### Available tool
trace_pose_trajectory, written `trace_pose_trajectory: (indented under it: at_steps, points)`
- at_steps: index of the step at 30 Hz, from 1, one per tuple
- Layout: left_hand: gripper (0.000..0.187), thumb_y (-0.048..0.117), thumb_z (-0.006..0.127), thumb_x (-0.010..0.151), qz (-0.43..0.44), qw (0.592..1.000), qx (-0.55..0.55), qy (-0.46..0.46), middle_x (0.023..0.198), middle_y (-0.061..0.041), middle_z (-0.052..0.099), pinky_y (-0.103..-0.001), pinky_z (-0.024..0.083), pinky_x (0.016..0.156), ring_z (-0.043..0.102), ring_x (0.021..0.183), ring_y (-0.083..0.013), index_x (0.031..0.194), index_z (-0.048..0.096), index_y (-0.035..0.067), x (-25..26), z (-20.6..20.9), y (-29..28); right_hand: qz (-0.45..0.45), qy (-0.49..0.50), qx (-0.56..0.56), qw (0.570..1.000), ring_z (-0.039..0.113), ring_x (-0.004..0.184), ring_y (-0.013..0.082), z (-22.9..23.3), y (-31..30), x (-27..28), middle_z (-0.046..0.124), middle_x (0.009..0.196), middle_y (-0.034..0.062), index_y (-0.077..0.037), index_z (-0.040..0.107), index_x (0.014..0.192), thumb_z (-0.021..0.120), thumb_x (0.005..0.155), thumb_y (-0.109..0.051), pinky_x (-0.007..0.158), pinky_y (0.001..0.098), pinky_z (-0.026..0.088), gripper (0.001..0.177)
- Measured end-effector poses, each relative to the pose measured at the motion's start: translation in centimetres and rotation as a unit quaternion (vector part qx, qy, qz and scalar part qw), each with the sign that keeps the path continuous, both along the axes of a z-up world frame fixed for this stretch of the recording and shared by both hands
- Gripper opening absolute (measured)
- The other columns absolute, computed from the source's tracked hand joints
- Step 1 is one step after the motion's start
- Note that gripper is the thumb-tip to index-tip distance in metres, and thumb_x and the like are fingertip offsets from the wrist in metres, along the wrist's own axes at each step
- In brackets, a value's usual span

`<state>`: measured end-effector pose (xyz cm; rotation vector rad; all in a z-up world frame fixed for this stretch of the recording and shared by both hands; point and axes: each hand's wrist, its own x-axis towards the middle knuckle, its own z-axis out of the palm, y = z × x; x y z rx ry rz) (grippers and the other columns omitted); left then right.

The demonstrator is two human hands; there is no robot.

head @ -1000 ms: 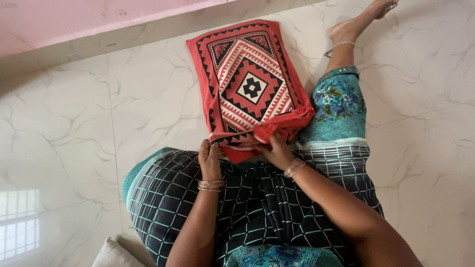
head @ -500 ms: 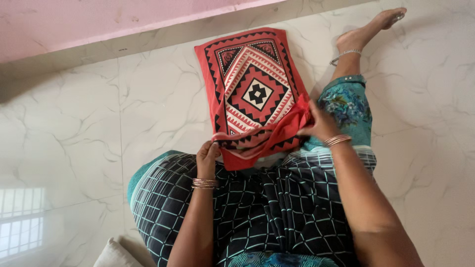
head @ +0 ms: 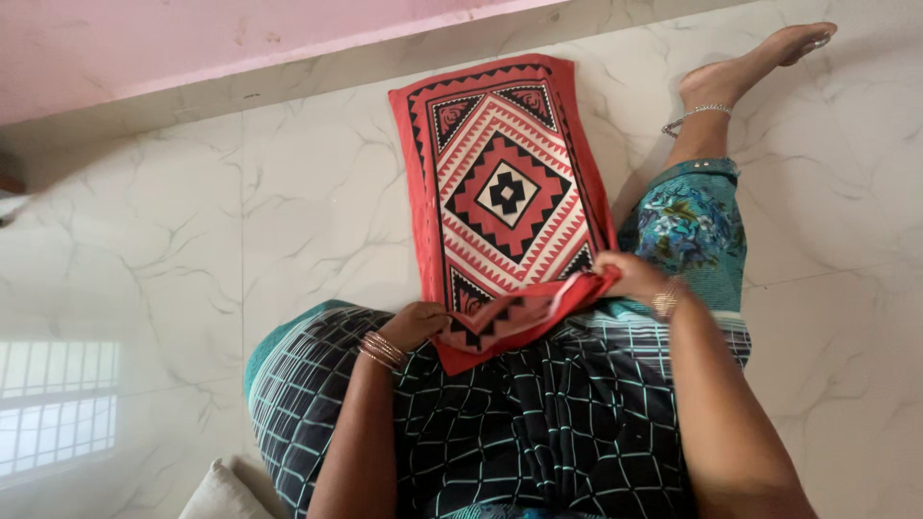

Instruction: The person inserts a white pillow into a pink patterned pillowcase, adjusts it, and then inserts another pillow into a red patterned pillowcase. The person smooths and aligns the pillowcases after insertion.

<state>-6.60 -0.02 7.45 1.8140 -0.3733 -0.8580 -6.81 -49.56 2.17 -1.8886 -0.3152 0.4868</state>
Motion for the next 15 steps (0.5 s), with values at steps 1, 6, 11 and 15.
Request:
trace_pose_trajectory:
  at_steps: [1,6,11,15]
  points:
    - [0.025,0.020,0.060,0.098,-0.024,0.999,-0.010,0.023,0.078,-0.004,0.070,-0.028,0.056,0.066,0.066,0.072,-0.0114,0.090,0.071,-0.001,0.5,0.9,0.0,-0.029,0.020,0.041,0.999,0.055,0.090,0.0075,0.8,-1.1,-0.2,0.059,0.094,-0.0026,-0.009,0.061,0.100,0.087,0.077,-0.007,0.081,0.0246,0.048,0.034]
    - [0.020,0.016,0.060,0.096,-0.047,0.996,-0.011,0.069,0.083,-0.006,0.071,-0.028,0.056,0.069,0.067,0.074,-0.0129,0.094,0.071,0.000,2.3,2.1,-1.3,-0.095,0.139,0.102,0.980,0.058,0.084,0.0047,5.2,-3.6,-1.4,0.062,0.088,-0.0046,-0.007,0.065,0.101,0.085,0.076,-0.011,0.073,0.0215,0.048,0.032]
    - [0.024,0.020,0.072,0.085,-0.244,0.914,-0.111,-0.304,0.091,-0.009,0.071,-0.031,0.054,0.078,0.065,0.085,-0.0182,0.100,0.068,0.002,6.9,-1.3,-0.2,-0.148,0.091,0.014,0.985,0.054,0.078,0.0113,5.1,-3.7,1.4,0.057,0.086,0.0005,-0.004,0.069,0.108,0.081,0.087,-0.011,0.071,0.0267,0.046,0.025]
    - [0.029,0.022,0.058,0.096,0.412,0.888,-0.203,0.022,0.105,-0.009,0.071,-0.035,0.052,0.080,0.067,0.093,-0.0222,0.113,0.061,-0.001,11.1,-4.9,1.7,-0.424,-0.077,0.053,0.901,0.060,0.094,0.0244,3.8,-2.7,4.8,0.065,0.111,0.0128,-0.003,0.062,0.129,0.074,0.091,-0.012,0.086,0.0373,0.051,0.041]
